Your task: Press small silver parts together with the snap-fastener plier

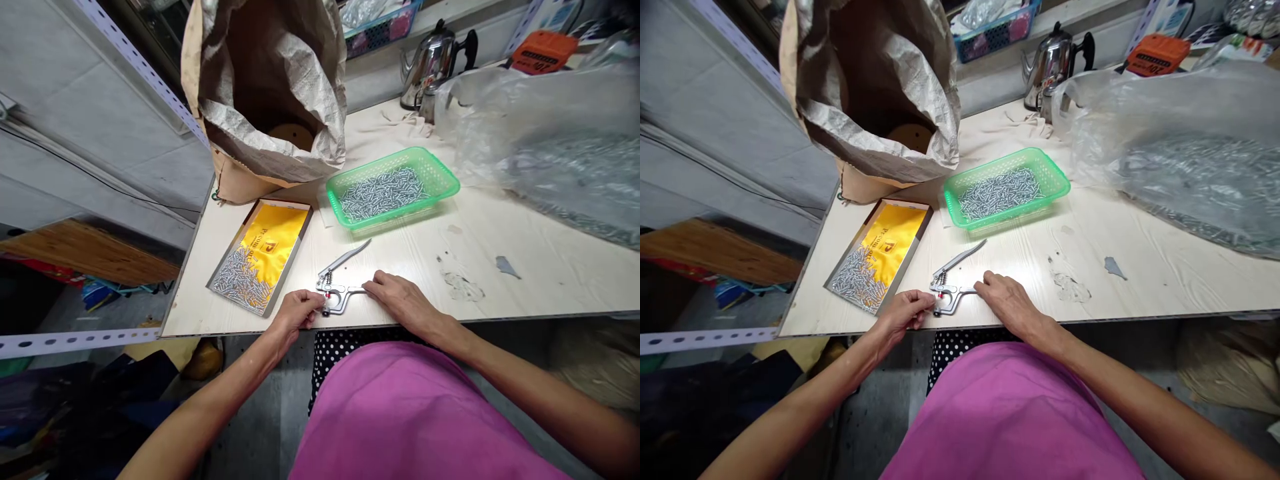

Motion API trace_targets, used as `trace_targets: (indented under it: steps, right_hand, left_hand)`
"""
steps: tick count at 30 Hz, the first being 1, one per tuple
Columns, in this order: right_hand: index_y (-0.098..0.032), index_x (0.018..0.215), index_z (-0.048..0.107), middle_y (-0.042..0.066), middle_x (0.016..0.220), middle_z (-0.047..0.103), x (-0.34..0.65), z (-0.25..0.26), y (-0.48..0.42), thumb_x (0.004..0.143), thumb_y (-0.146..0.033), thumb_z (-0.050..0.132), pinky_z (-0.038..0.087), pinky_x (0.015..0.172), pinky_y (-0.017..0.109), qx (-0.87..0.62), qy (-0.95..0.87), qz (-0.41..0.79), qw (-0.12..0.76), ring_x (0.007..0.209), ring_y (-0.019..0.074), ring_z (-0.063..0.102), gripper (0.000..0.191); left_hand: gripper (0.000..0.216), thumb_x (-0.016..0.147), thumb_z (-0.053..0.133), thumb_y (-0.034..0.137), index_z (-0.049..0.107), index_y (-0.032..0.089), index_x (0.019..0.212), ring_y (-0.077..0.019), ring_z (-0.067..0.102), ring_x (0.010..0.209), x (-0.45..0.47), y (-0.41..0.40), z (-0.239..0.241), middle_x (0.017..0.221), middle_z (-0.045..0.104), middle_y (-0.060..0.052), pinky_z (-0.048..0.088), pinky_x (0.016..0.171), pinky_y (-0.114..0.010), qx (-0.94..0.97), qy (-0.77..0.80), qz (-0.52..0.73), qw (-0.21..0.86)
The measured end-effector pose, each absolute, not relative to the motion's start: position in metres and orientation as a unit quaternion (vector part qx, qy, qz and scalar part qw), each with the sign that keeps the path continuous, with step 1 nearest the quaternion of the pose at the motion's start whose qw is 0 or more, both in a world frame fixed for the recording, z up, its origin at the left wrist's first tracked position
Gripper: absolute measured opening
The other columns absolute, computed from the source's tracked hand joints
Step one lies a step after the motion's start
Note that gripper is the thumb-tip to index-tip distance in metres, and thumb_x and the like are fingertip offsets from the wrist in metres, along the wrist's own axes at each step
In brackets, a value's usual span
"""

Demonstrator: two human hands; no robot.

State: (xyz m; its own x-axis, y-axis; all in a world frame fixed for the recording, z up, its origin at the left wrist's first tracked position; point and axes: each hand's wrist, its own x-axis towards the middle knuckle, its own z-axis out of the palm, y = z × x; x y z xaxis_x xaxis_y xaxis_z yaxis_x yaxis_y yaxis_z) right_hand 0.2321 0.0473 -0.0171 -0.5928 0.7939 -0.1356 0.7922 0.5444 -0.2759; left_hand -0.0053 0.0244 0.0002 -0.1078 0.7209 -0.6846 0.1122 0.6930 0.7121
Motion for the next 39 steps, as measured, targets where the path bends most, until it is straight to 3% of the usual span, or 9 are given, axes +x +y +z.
trace_targets:
  steps: [12,22,31,39]
  right_hand:
    - [-0.016,0.100,0.063,0.006,0.094,0.057,0.235,-0.026,0.046,0.094,-0.009,0.046,0.032,0.066,0.027,-0.453,-0.876,0.162,0.038,0.080,0.0150,0.051,0.019]
    - [-0.017,0.093,0.061,0.004,0.091,0.055,0.239,-0.037,0.050,0.095,-0.010,0.047,0.029,0.066,0.027,-0.436,-0.881,0.163,0.085,0.078,0.0146,0.048,0.015]
    - [-0.017,0.091,0.060,0.005,0.091,0.056,0.240,-0.032,0.049,0.090,-0.005,0.047,0.028,0.064,0.027,-0.435,-0.883,0.151,0.087,0.076,0.0146,0.047,0.018]
    - [-0.017,0.090,0.060,0.005,0.091,0.056,0.240,-0.034,0.049,0.089,-0.005,0.048,0.027,0.065,0.028,-0.433,-0.884,0.150,0.091,0.076,0.0149,0.046,0.017]
  left_hand:
    - [0.031,0.066,0.076,0.038,0.057,0.014,0.070,-0.0038,0.033,0.031,0.002,0.028,-0.009,0.039,0.045,0.009,0.022,0.033,-0.017,0.337,0.701,0.194,0.598]
    - [0.026,0.071,0.074,0.033,0.057,0.014,0.065,-0.0046,0.039,0.031,-0.006,0.044,0.001,0.040,0.050,0.006,0.028,0.036,-0.017,0.354,0.697,0.040,0.622]
    - [0.036,0.064,0.078,0.038,0.052,0.016,0.055,-0.0050,0.040,0.033,-0.004,0.056,0.006,0.038,0.048,0.006,0.031,0.038,-0.019,0.398,0.695,-0.007,0.599]
    - [0.030,0.073,0.072,0.034,0.053,0.016,0.058,-0.0063,0.043,0.032,-0.001,0.052,0.007,0.038,0.053,0.004,0.033,0.039,-0.018,0.386,0.705,-0.022,0.595]
